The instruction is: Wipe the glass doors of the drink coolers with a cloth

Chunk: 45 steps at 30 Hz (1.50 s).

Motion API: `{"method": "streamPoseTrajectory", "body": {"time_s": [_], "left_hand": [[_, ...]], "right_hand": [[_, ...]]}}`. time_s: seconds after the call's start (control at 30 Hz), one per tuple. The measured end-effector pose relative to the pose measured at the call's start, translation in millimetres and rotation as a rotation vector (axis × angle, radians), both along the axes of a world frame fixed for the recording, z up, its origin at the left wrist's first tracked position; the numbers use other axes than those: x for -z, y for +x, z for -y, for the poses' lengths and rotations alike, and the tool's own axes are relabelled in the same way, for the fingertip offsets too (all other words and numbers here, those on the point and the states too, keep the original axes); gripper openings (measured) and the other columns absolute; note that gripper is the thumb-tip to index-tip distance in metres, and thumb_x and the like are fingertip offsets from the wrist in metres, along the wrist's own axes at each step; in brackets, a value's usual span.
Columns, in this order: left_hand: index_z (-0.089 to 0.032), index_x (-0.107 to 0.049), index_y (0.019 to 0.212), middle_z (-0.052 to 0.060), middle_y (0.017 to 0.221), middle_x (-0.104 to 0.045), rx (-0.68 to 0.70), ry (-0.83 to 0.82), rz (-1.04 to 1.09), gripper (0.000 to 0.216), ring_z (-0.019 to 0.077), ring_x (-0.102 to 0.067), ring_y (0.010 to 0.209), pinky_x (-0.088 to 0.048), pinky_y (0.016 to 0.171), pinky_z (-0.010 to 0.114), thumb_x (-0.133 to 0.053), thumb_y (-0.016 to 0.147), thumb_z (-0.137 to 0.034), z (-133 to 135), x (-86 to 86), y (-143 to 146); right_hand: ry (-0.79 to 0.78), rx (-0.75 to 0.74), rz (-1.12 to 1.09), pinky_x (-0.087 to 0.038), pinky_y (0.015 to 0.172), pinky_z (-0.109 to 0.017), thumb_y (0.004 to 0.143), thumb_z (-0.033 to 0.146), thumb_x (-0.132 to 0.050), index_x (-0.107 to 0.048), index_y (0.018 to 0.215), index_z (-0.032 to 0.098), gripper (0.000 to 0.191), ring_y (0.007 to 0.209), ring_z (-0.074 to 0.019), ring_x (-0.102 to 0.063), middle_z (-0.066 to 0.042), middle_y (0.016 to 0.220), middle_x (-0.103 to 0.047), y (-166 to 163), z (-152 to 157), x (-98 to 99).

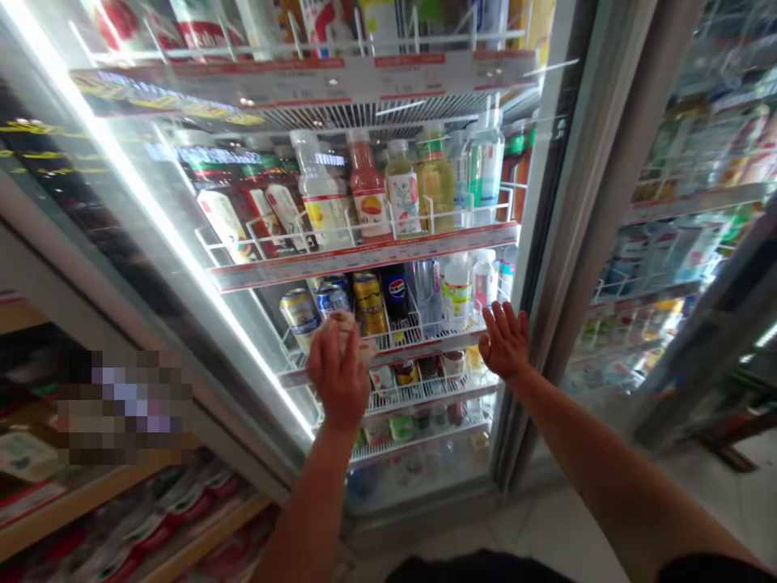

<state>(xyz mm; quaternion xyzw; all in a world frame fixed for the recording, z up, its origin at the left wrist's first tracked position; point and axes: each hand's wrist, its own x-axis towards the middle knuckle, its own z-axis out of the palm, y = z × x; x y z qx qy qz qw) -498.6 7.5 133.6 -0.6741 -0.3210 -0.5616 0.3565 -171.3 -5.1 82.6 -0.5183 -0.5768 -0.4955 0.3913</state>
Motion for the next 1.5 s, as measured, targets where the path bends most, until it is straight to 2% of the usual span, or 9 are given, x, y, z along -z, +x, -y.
{"method": "streamPoseTrajectory", "body": {"time_s": [0.1,0.33,0.53,0.77,0.93,1.07,1.23,1.37,1.5], "left_hand": [[-0.023,-0.047,0.146,0.012,0.16,-0.033,-0.027,0.021,0.179,0.062,0.0298,-0.026,0.149,-0.026,0.122,0.051,-0.058,0.087,-0.009,-6.7,-22.4,-9.6],[-0.026,-0.053,0.141,0.007,0.143,-0.057,0.093,-0.137,-0.189,0.055,0.0208,-0.037,0.145,-0.034,0.118,0.037,-0.053,0.09,-0.006,15.8,39.2,14.5],[-0.025,-0.047,0.146,0.01,0.156,-0.04,-0.057,-0.055,0.078,0.061,0.0249,-0.032,0.148,-0.033,0.118,0.045,-0.047,0.089,-0.003,9.8,9.1,-4.9],[-0.025,-0.049,0.144,0.006,0.146,-0.054,0.047,-0.223,-0.135,0.057,0.0217,-0.033,0.147,-0.038,0.117,0.04,-0.051,0.089,-0.008,25.0,57.6,13.6],[-0.026,-0.041,0.148,0.007,0.147,-0.052,0.214,-0.288,-0.148,0.062,0.0208,-0.038,0.143,-0.043,0.113,0.043,-0.046,0.089,-0.007,30.5,42.7,16.4],[-0.022,-0.024,0.155,0.013,0.143,-0.053,0.357,-0.291,-0.013,0.07,0.0227,-0.045,0.138,-0.048,0.109,0.046,-0.045,0.09,-0.01,39.2,29.3,26.0],[-0.022,-0.029,0.153,0.015,0.134,-0.058,0.487,-0.291,-0.034,0.061,0.0228,-0.05,0.134,-0.05,0.108,0.042,-0.049,0.095,-0.025,57.7,41.2,51.6],[-0.013,-0.029,0.152,0.017,0.14,-0.056,0.35,-0.32,-0.188,0.063,0.0238,-0.037,0.145,-0.045,0.113,0.04,-0.049,0.097,-0.033,60.8,45.1,45.7],[-0.019,-0.04,0.148,0.01,0.144,-0.055,0.054,-0.173,-0.271,0.056,0.0264,-0.027,0.15,-0.032,0.121,0.047,-0.054,0.094,-0.029,46.2,39.0,-3.6]], "right_hand": [[-0.051,0.024,-0.027,-0.012,0.124,-0.046,0.094,0.03,-0.041,-0.04,0.151,0.021,0.058,0.145,-0.0258,-0.039,-0.012,0.146,-0.055,1.2,-1.6,3.4],[-0.048,-0.031,-0.037,-0.015,0.122,-0.046,0.092,0.03,-0.046,-0.041,0.15,0.021,0.059,0.144,-0.0267,-0.04,-0.012,0.144,-0.056,4.6,-1.0,6.7],[0.016,-0.08,-0.039,-0.022,0.119,-0.052,0.089,0.032,-0.05,-0.046,0.146,0.017,0.059,0.139,-0.0324,-0.046,-0.016,0.144,-0.056,15.0,-6.6,20.4],[0.017,-0.072,-0.041,-0.022,0.12,-0.051,0.089,0.033,-0.049,-0.047,0.145,0.016,0.059,0.138,-0.033,-0.047,-0.015,0.144,-0.056,21.2,-13.5,29.3],[-0.017,-0.102,-0.108,-0.024,0.118,-0.056,0.092,0.035,-0.047,-0.046,0.146,0.017,0.057,0.139,-0.034,-0.045,-0.015,0.143,-0.056,7.1,-3.9,17.0],[-0.056,-0.316,-0.396,-0.028,0.118,-0.061,0.095,0.036,-0.05,-0.04,0.15,0.016,0.06,0.149,-0.0362,-0.03,-0.018,0.156,-0.039,-52.3,31.9,-3.1],[-0.491,-0.95,-0.785,-0.055,0.101,-0.046,0.099,0.045,-0.044,-0.039,0.151,0.029,0.055,0.127,-0.027,-0.059,-0.009,0.143,-0.058,-137.9,70.7,-5.1],[-0.597,-0.979,-0.986,-0.061,0.091,-0.043,0.093,0.049,-0.057,-0.052,0.143,0.029,0.054,0.109,-0.0273,-0.071,-0.007,0.125,-0.071,-150.1,77.0,-14.2],[-0.241,-0.729,-0.747,-0.058,0.098,-0.047,0.093,0.037,-0.059,-0.055,0.141,0.028,0.049,0.114,-0.0281,-0.068,-0.008,0.131,-0.067,-103.4,73.3,-47.7]]}}
